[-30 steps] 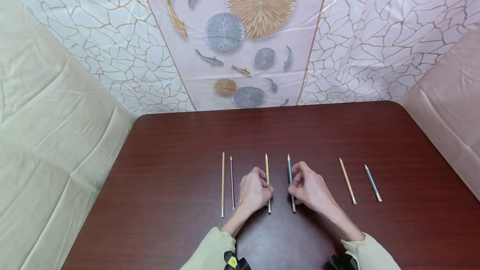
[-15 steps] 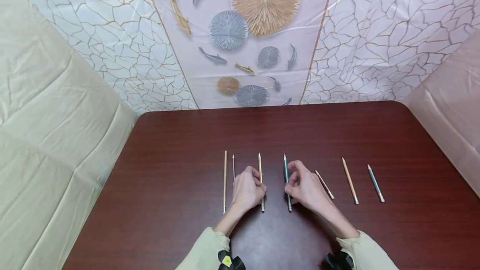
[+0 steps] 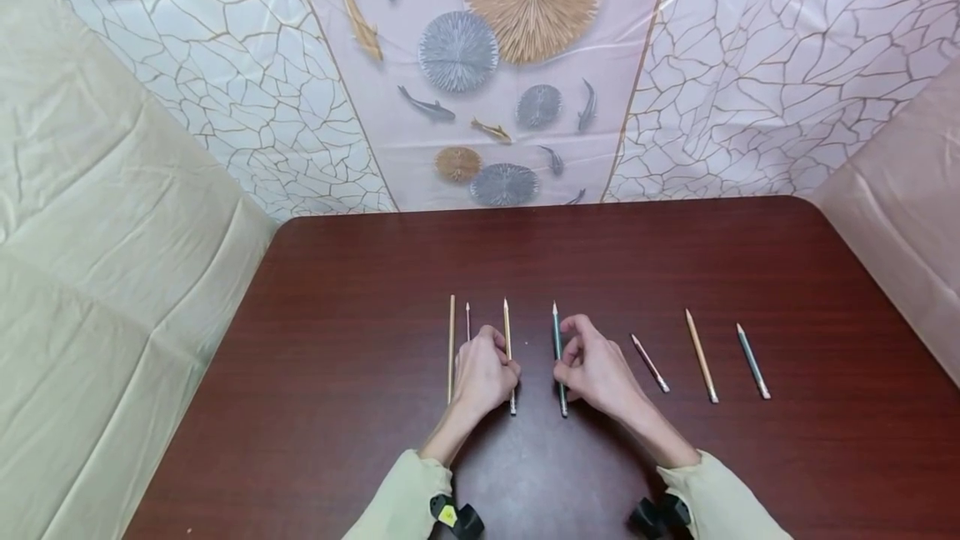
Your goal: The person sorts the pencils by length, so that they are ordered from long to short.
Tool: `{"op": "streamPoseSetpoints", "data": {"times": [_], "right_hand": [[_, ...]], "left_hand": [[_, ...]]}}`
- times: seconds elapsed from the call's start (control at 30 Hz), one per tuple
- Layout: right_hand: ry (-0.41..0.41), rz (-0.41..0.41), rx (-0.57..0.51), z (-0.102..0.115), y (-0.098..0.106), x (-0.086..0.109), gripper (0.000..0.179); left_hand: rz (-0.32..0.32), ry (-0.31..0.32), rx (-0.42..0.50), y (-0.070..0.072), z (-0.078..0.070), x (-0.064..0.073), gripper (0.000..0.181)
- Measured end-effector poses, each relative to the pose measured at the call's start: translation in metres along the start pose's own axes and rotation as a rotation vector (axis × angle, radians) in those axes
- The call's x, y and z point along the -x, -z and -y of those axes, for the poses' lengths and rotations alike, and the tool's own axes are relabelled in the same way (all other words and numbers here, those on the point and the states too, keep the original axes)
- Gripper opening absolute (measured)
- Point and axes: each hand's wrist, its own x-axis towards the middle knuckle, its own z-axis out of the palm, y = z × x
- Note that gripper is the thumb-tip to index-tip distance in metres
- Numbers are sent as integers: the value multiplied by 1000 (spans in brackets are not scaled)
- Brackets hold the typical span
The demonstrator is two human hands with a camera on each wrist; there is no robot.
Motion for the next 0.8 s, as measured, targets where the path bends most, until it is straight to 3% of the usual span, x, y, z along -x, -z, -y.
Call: {"op": "streamPoseSetpoints", "data": {"times": [0.3, 0.6, 0.8], "right_hand": [[0, 21, -28, 3, -7, 0, 48], [15, 27, -22, 5, -10, 1, 47], [13, 31, -18, 6, -11, 1, 47]], "left_hand": [[-9, 14, -32, 5, 6, 2, 26], [-24, -35, -85, 4, 8, 0, 24], [-3, -6, -98, 5, 7, 1, 24]]}}
